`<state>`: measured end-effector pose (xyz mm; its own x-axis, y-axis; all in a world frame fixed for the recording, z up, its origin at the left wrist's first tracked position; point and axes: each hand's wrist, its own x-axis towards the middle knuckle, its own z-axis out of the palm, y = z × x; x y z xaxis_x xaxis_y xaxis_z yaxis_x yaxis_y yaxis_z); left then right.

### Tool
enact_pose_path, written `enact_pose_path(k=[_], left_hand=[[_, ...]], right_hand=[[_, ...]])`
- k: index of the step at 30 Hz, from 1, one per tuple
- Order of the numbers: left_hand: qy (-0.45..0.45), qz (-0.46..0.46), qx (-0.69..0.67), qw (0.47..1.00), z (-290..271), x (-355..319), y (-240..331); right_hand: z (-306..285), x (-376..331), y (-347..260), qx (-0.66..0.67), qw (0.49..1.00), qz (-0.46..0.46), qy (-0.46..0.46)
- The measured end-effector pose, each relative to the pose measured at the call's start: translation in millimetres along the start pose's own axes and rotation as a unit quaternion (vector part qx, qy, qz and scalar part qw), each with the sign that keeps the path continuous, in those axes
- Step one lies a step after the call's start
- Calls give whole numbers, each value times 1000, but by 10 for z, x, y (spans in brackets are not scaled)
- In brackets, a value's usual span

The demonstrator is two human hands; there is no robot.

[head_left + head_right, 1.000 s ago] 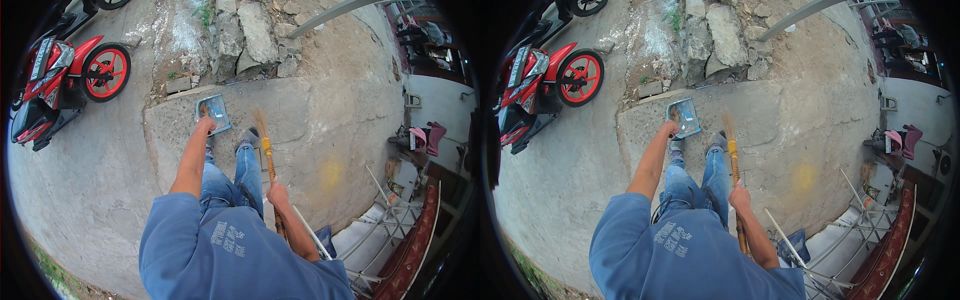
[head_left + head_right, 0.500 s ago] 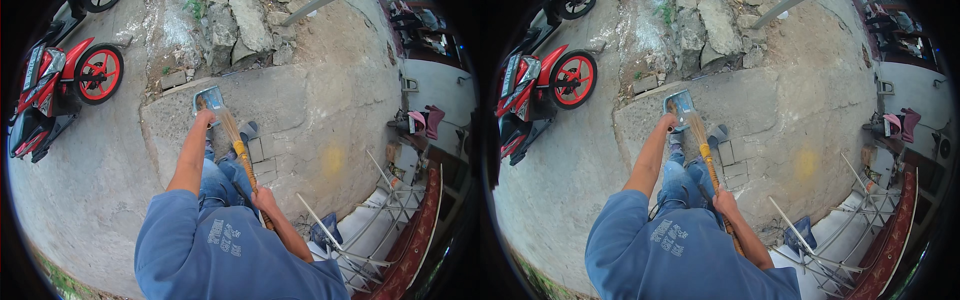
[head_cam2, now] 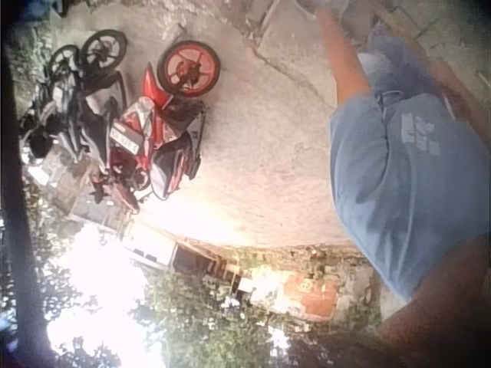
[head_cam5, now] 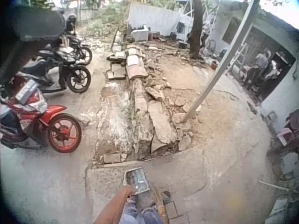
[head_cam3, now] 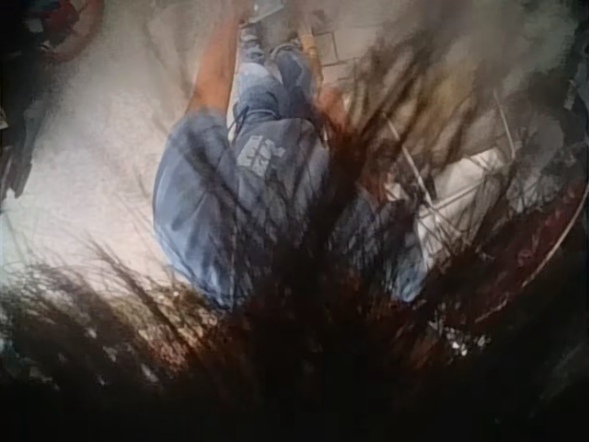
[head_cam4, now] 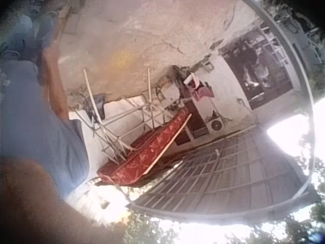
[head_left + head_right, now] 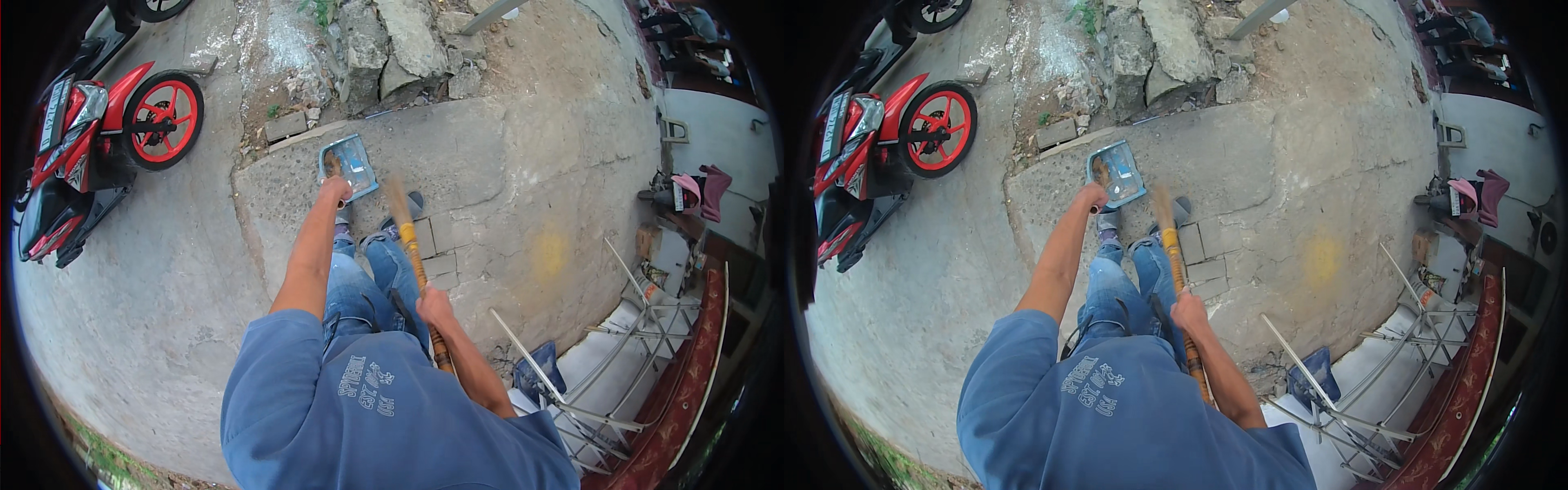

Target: Sweeping dirt and debris from an outdoor concrete and dirt area into a dustpan.

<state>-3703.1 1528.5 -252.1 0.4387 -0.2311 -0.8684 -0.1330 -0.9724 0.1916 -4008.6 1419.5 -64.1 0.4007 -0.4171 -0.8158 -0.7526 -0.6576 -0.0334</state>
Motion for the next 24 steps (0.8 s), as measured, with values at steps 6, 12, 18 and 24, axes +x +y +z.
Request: enact_pose_path(k=[6, 12, 18, 24], left_hand=[[-6, 26, 29, 999, 2, -23, 44], [-13, -1, -51, 999, 196, 2, -152], [-76, -49, -91, 992, 16, -47, 2], [-73, -43, -34, 996, 18, -57, -169]], right_hand=[[-90, -299, -34, -9, 996, -78, -49], [-280, -258, 91, -35, 997, -62, 1], [-232, 226, -25, -52, 997, -22, 61], [-238, -76, -208, -29, 995, -77, -56]])
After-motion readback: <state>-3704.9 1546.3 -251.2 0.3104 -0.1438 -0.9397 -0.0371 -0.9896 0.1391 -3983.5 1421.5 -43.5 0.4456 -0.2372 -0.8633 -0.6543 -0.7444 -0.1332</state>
